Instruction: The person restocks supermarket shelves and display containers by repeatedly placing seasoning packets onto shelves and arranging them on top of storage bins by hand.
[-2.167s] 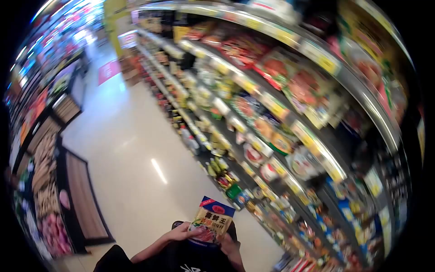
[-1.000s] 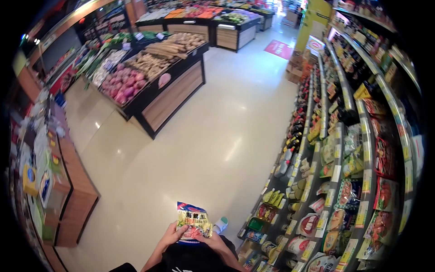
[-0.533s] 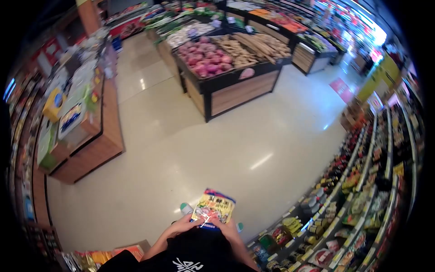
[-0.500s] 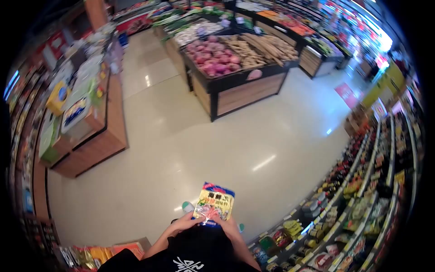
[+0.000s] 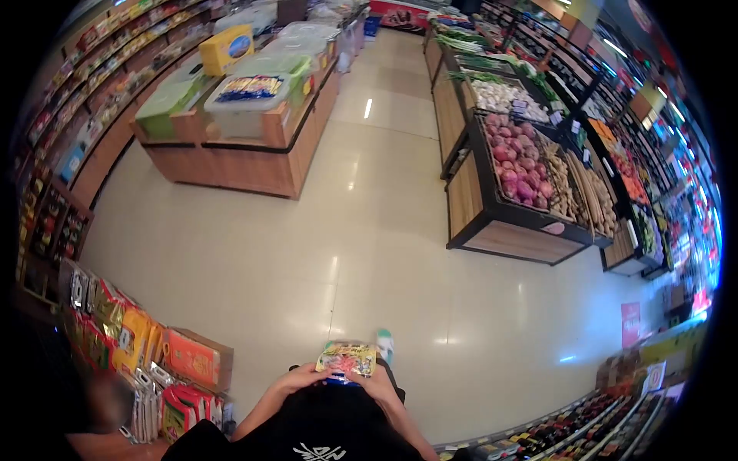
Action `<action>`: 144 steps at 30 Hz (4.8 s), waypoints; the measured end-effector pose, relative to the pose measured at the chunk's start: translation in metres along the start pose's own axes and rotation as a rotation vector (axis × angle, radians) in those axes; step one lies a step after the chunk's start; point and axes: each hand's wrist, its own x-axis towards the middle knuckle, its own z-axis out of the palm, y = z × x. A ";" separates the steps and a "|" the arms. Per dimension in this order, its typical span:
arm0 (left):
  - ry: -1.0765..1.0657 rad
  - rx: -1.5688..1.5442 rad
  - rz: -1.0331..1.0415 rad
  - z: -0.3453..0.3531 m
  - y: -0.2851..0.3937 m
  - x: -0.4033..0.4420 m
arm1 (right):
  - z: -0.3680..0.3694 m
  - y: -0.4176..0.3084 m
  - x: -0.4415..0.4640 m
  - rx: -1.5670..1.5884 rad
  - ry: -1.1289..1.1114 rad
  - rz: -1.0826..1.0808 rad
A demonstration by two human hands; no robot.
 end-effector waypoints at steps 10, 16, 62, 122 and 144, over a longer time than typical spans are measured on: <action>0.207 -0.654 0.097 -0.036 0.044 0.049 | 0.000 -0.016 0.063 -0.466 -0.245 -0.148; 0.405 0.012 0.396 -0.062 0.113 0.060 | -0.006 -0.062 0.117 -0.429 -0.081 -0.296; 0.466 0.037 0.617 -0.462 0.467 0.179 | 0.198 -0.416 0.534 -0.054 -0.260 -0.630; 0.534 -0.432 0.614 -0.898 0.729 0.415 | 0.378 -0.602 1.000 -0.275 -0.159 -0.534; 0.389 -0.894 0.414 -0.922 0.691 0.423 | 0.382 -0.588 0.986 -0.450 0.043 -0.712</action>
